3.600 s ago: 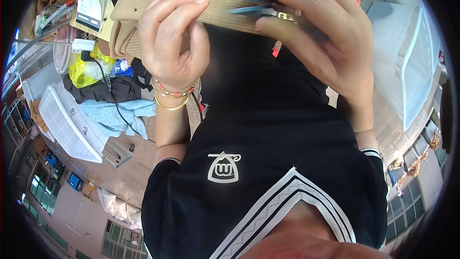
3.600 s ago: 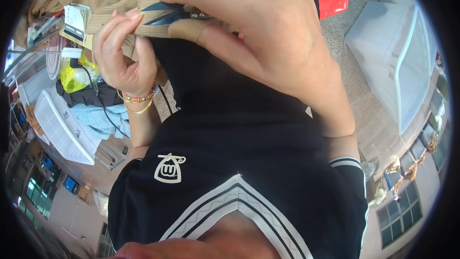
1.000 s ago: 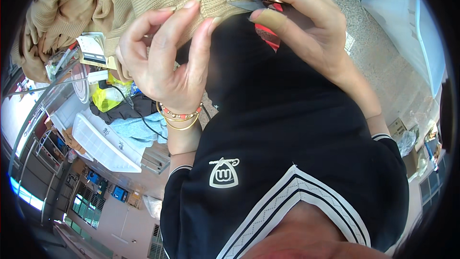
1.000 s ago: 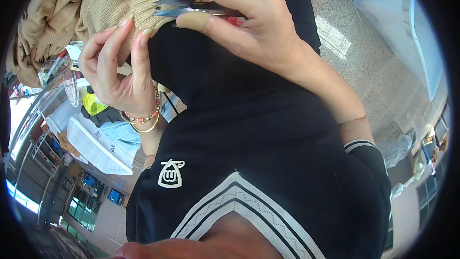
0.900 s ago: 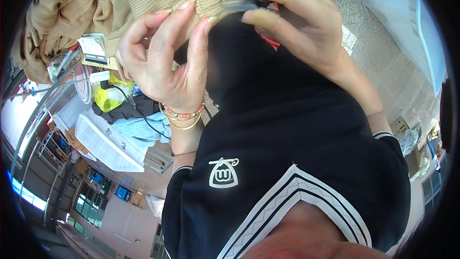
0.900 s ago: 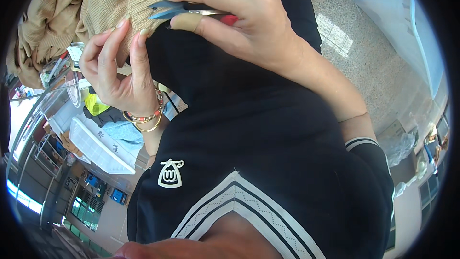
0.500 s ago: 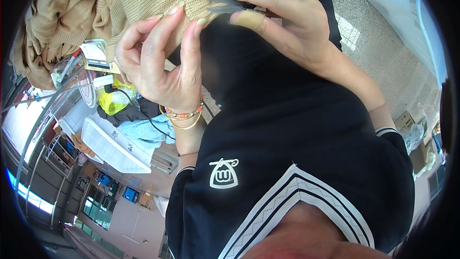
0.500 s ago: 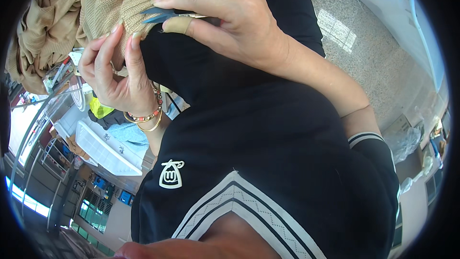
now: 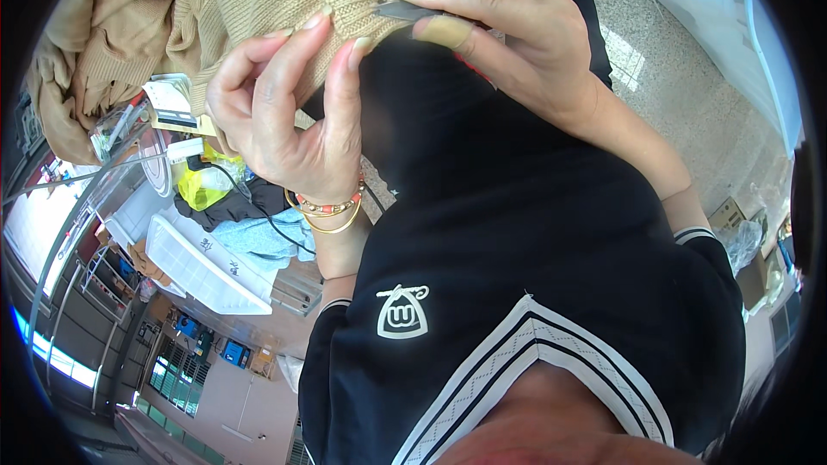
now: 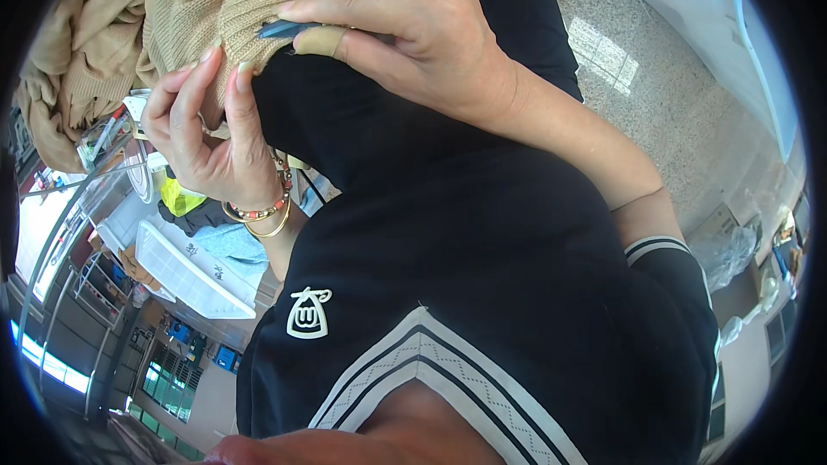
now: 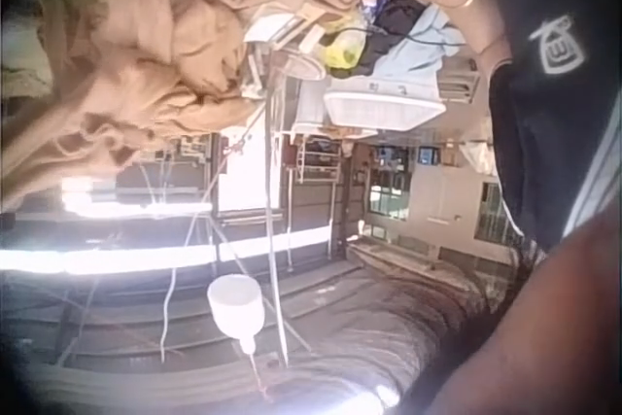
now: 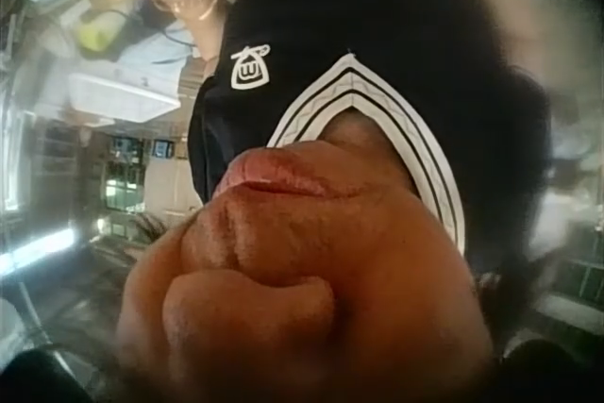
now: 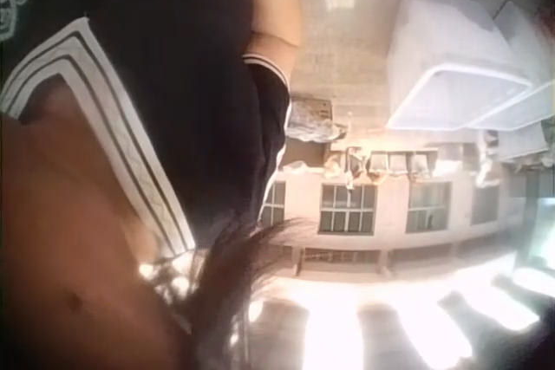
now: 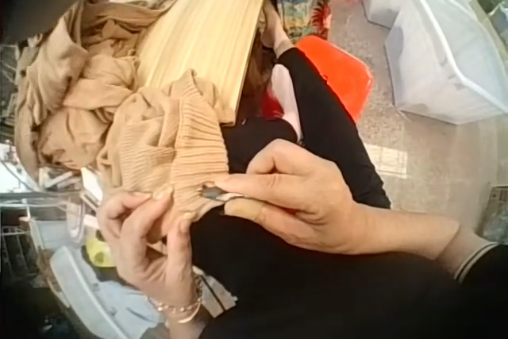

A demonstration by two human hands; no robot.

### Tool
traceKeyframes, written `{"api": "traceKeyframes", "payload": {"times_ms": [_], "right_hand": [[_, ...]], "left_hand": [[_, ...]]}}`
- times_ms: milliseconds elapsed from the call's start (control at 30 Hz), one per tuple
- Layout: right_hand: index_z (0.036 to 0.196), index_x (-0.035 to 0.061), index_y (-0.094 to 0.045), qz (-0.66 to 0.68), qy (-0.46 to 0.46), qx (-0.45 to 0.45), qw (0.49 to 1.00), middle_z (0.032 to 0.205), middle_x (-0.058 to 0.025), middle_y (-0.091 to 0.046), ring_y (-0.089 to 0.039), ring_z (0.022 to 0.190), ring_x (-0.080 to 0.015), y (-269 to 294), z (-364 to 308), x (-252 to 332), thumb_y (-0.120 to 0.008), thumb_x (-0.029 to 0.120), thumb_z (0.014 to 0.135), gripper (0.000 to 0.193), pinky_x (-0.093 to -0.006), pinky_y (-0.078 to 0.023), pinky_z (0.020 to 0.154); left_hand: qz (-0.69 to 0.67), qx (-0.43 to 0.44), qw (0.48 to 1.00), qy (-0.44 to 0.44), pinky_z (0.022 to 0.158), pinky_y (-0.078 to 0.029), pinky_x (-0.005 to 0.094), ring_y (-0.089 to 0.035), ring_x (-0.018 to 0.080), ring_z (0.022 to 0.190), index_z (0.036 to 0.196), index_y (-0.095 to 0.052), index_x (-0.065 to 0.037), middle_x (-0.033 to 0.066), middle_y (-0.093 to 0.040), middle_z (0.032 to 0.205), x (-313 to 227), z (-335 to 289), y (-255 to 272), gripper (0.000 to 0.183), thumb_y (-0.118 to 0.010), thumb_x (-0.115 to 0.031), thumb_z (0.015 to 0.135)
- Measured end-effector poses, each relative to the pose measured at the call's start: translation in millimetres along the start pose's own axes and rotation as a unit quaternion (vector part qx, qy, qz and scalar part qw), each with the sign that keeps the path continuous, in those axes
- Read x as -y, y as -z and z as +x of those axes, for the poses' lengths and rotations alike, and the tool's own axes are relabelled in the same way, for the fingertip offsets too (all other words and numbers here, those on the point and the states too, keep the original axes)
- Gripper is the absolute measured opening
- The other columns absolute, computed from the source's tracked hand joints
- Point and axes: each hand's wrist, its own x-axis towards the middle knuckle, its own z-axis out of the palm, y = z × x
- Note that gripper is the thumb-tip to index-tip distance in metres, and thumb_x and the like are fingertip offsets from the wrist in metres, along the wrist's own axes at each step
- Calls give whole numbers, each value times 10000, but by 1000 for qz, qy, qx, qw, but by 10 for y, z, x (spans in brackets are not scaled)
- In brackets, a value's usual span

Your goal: Trim loose threads and finishing details from buttons on a tan garment using thread snips.

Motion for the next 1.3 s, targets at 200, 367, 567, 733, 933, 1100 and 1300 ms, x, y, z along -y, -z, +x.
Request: {"api": "traceKeyframes", "payload": {"times_ms": [200, 367, 567, 733, 933, 1100, 1300], "right_hand": [[1120, 15, -706, 0, 0, 7, 1000, 833, -78, -596, -582, 709, -160, 23, 17, -4, -771, 38, 812, 316, -245, -455, 600], [1122, 20, -709, -10, 1, 15, 1000, 833, -75, -597, -581, 709, -157, 21, 2, -20, -770, 36, 812, 317, -243, -455, 598], [1128, 28, -708, 43, -10, 2, 999, 821, -63, -593, -576, 701, -150, 8, -39, -54, -773, 41, 802, 333, -247, -445, 586], [1120, 21, -719, -30, 43, 20, 998, 829, -35, -596, -551, 727, -112, -20, -69, -180, -738, 38, 821, 301, -225, -429, 628], [1077, 30, -736, 38, 31, -29, 998, 790, -15, -591, -532, 694, -85, -73, -50, -274, -731, 38, 841, 237, -215, -396, 596], [1106, 27, -724, 119, -82, -33, 989, 784, 0, -591, -523, 725, -61, 89, -66, -339, -701, 53, 876, 233, -207, -406, 640], [1188, -10, -668, 192, -225, -54, 954, 928, 0, -573, -551, 882, -74, 303, -187, -415, -623, 32, 924, 271, -223, -434, 806]], "left_hand": [[13, 10, 1000, -17, 803, -518, 225, -578, 143, 946, 1029, -738, -49, 55, -500, 1090, 31, 8, 18, 331, -853, -45, 718], [-5, 2, 1000, 4, 801, -509, 228, -574, 143, 947, 1022, -741, -56, 55, -503, 1092, 10, -6, 10, 319, -851, -50, 722], [-16, -5, 1000, 2, 806, -494, 240, -569, 151, 945, 1023, -744, -61, 56, -521, 1077, 29, -31, 9, 322, -852, -50, 720], [-9, 1, 1000, -8, 804, -494, 244, -570, 155, 947, 1026, -743, -55, 56, -519, 1068, 65, -30, 22, 321, -847, -43, 723], [36, 21, 999, -23, 774, -509, 259, -568, 167, 962, 1029, -739, -56, 65, -515, 1113, 17, 47, 98, 311, -837, -45, 734], [143, 119, 983, 2, 1134, -309, 442, -377, 355, 1346, 1422, -460, -77, 174, -381, 1462, 491, 345, 549, 967, -899, -310, 593], [261, 289, 918, 74, 1180, -245, 447, -225, 408, 1449, 1548, -164, -79, 291, -198, 1557, 1358, 682, 883, 1262, -904, -226, 535]]}}
